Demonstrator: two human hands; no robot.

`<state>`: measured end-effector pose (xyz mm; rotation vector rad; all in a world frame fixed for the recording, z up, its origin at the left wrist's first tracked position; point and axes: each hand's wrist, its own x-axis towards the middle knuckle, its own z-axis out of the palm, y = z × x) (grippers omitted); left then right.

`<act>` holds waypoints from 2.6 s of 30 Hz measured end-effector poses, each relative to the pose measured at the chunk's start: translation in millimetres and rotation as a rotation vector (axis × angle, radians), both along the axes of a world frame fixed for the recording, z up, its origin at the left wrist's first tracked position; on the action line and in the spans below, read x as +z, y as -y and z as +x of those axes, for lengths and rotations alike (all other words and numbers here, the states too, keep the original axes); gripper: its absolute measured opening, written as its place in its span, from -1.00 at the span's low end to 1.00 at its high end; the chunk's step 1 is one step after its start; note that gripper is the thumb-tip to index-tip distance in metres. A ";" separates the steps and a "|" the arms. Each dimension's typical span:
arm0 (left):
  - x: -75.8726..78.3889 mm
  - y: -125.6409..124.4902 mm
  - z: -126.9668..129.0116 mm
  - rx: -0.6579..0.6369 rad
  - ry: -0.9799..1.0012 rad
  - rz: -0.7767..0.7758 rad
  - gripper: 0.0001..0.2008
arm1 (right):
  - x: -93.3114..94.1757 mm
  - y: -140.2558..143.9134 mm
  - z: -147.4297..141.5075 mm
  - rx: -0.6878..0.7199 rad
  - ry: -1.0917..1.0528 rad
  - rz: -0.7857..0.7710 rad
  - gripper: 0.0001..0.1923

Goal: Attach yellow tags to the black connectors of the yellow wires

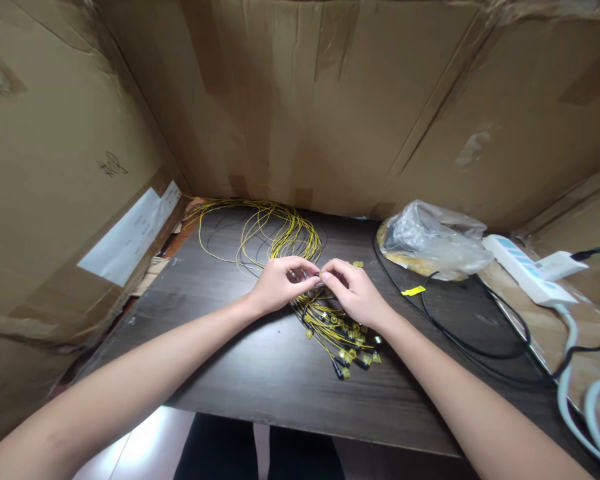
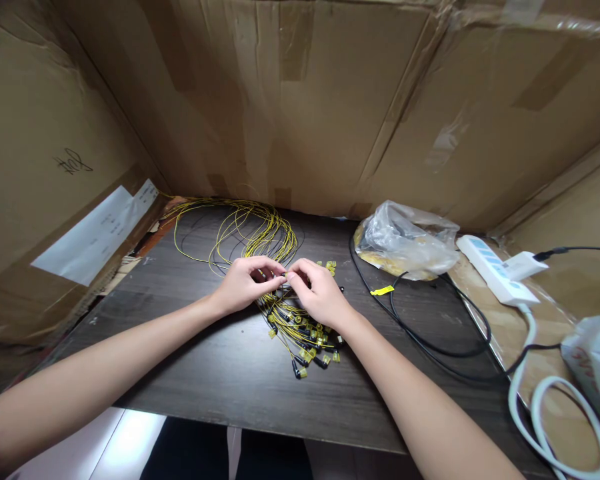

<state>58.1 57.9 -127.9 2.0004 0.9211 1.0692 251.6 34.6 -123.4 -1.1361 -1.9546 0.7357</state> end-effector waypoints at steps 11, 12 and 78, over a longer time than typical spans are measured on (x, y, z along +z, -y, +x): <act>-0.4 0.1 0.3 0.021 -0.005 0.012 -0.89 | -2.5 -2.0 0.1 0.011 0.034 0.048 -0.70; -0.3 -0.1 0.3 0.018 -0.008 0.008 -0.89 | -2.4 -1.8 -0.1 0.013 0.038 0.048 -0.71; -8.4 6.7 -1.9 -0.222 -0.188 0.270 -0.81 | -7.4 -31.9 60.1 -0.588 0.156 0.333 -0.52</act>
